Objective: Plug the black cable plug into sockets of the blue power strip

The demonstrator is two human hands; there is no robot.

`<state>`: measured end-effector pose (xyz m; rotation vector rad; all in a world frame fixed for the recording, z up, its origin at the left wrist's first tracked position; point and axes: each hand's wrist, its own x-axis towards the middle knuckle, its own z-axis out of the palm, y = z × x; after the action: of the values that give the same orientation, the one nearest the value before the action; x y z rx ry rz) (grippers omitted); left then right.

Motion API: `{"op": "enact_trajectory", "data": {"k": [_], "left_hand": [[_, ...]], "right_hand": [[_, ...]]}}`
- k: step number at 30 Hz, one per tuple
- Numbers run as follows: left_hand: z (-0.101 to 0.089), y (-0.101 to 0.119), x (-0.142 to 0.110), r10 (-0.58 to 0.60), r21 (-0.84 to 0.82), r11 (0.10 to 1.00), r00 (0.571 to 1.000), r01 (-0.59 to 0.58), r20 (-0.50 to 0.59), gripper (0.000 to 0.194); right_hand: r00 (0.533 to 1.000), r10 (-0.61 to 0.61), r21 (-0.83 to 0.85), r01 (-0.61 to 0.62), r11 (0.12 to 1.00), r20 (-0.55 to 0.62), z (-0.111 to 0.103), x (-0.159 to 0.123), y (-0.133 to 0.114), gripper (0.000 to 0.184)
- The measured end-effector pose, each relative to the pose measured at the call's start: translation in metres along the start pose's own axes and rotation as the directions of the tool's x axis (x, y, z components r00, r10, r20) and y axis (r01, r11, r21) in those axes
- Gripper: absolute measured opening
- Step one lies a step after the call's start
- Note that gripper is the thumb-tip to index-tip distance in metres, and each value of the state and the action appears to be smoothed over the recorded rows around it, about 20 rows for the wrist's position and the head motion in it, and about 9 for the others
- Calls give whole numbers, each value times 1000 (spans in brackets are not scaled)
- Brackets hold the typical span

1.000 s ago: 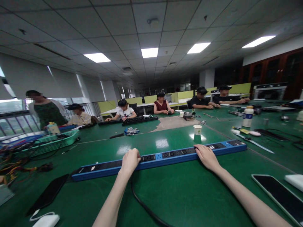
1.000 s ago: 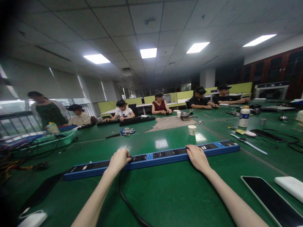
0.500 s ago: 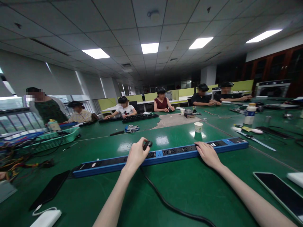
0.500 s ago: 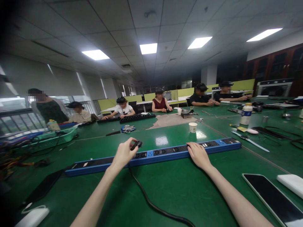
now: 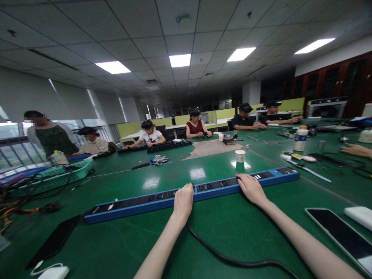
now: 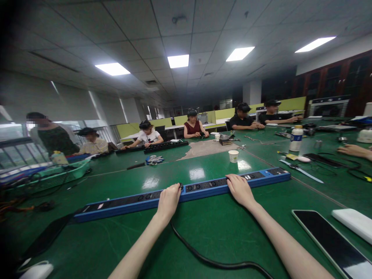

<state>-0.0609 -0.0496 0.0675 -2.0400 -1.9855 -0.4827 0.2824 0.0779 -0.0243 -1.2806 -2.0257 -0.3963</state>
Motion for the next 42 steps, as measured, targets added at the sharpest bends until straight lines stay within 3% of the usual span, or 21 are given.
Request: {"op": "enact_trajectory", "data": {"k": [5, 9, 17, 22, 26, 29, 34, 42], "left_hand": [[8, 29, -3, -38, 169, 985, 998, 29, 52, 38], [15, 44, -8, -20, 204, 979, 998, 8, 58, 49], [-17, 27, -3, -49, 126, 991, 991, 33, 121, 27], [-31, 23, 7, -40, 7, 999, 999, 40, -6, 32], [-31, 47, 15, 30, -204, 978, 994, -52, -110, 34], [-20, 72, 18, 93, -265, 958, 993, -110, -76, 33], [-1, 96, 25, 57, -200, 979, 997, -47, 45, 30], [2, 127, 30, 38, -92, 995, 998, -32, 57, 31]], "right_hand": [[1000, 6, 5, -6, 1000, -7, 0, 0, -2, 44], [1000, 5, 4, -5, 1000, -10, 0, -1, -2, 44], [1000, 2, 13, -2, 1000, -12, -2, -1, -1, 43], [1000, 3, 5, -3, 1000, -11, -3, 0, -1, 43], [1000, 0, -4, 0, 1000, -9, -4, 0, -1, 43], [1000, 1, 7, -1, 1000, -10, -5, 0, -2, 43], [1000, -6, 19, 6, 1000, -18, -6, -1, -1, 43], [999, 0, 39, 2, 999, -33, -4, -1, -1, 43]]}}
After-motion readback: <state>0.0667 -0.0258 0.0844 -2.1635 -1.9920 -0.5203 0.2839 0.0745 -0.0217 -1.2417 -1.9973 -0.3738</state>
